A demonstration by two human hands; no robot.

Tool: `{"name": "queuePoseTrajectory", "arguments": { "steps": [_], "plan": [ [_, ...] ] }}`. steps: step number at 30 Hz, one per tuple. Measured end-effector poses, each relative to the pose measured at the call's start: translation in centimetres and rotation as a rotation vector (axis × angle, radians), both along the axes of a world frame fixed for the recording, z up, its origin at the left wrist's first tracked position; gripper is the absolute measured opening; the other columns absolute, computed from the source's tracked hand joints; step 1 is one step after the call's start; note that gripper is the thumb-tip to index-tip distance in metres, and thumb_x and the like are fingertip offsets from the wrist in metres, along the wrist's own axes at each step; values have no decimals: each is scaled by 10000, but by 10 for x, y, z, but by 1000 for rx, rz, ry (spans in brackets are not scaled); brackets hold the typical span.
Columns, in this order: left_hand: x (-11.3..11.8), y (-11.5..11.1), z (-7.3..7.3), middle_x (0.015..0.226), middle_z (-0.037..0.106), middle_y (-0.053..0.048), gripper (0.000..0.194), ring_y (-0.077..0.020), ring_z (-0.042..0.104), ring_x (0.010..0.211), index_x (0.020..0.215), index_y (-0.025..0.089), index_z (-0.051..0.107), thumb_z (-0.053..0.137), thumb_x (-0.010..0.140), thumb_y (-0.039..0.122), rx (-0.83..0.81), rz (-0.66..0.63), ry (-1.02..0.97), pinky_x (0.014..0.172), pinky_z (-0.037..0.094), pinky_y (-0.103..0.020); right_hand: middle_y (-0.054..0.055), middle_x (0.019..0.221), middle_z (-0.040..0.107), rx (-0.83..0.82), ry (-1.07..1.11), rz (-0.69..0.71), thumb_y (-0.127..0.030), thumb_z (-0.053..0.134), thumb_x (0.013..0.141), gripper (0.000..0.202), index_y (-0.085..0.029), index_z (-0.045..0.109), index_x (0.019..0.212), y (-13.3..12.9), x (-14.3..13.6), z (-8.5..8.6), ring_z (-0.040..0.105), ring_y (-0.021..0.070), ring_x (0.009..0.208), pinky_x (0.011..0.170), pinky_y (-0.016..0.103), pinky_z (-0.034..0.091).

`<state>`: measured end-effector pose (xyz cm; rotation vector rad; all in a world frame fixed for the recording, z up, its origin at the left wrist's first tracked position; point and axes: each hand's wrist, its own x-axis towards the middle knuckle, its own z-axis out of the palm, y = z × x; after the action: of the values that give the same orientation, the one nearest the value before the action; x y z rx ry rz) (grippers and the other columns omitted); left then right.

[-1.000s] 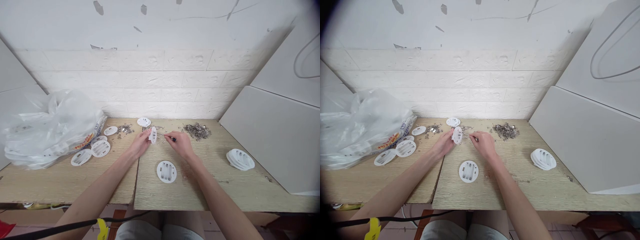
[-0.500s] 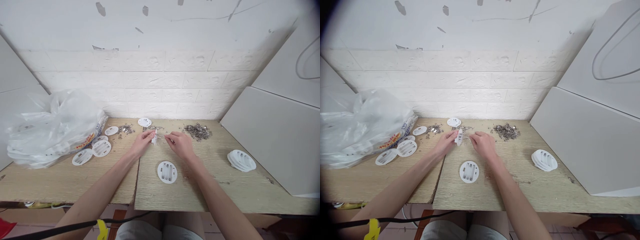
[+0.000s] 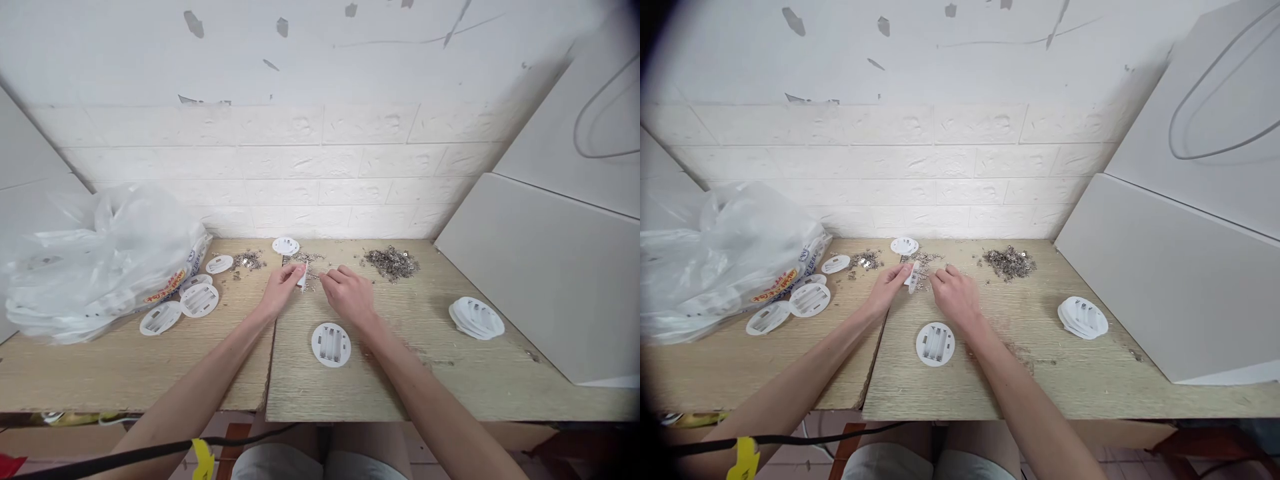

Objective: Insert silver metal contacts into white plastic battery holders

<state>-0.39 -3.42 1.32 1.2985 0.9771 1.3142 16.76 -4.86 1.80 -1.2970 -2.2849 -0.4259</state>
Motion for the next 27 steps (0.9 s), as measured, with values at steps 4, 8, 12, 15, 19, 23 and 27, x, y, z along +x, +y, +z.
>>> {"name": "queuePoseTrajectory", "arguments": {
  "steps": [4, 8, 12, 15, 19, 23, 27],
  "plan": [
    [2, 3, 2, 757, 650, -32, 387, -130, 543, 693, 741, 146, 675, 682, 687, 529, -180, -12, -320, 673, 416, -252, 47, 736, 677, -20, 85, -22, -197, 440, 922, 270, -225, 700, 854, 3, 0, -1, 528, 156, 753, 509, 286, 219],
    [4, 4, 7, 810, 668, -29, 383, -121, 565, 721, 805, 157, 686, 744, 632, 494, -227, -18, -462, 678, 427, -240, 19, 788, 698, -122, 287, -18, -283, 479, 911, 241, -244, 716, 892, 5, 4, 2, 570, 135, 705, 552, 247, 303],
    [5, 2, 8, 809, 676, -37, 379, -124, 569, 723, 790, 144, 692, 750, 628, 481, -203, -12, -448, 679, 426, -236, 17, 811, 710, -207, 412, 6, -288, 495, 898, 236, -234, 724, 885, 6, 7, 6, 594, 129, 675, 595, 234, 355],
    [4, 2, 7, 774, 667, -35, 360, -121, 557, 696, 754, 141, 687, 744, 638, 478, -197, -12, -424, 670, 421, -238, 20, 808, 711, -215, 428, 18, -284, 504, 891, 231, -230, 728, 879, 6, 7, 7, 599, 129, 677, 616, 232, 369],
    [3, 2, 6, 754, 643, -22, 348, -107, 532, 685, 730, 140, 679, 740, 645, 472, -172, -24, -401, 657, 414, -227, 19, 776, 703, -217, 418, 27, -280, 512, 885, 225, -228, 732, 877, 6, 6, 6, 593, 128, 665, 620, 228, 369],
    [3, 2, 4, 732, 622, -23, 334, -106, 511, 674, 693, 131, 671, 724, 671, 460, -146, -42, -370, 642, 409, -230, 24, 776, 700, -232, 408, 16, -281, 511, 886, 227, -225, 732, 884, 4, 6, 8, 589, 129, 660, 605, 227, 361],
    [3, 2, 3, 728, 610, -26, 338, -105, 504, 674, 662, 127, 670, 727, 666, 459, -142, -34, -366, 639, 407, -233, 23, 755, 694, -228, 403, 9, -283, 510, 885, 232, -223, 734, 871, 4, 6, 9, 582, 130, 648, 589, 229, 351]
  ]
}}
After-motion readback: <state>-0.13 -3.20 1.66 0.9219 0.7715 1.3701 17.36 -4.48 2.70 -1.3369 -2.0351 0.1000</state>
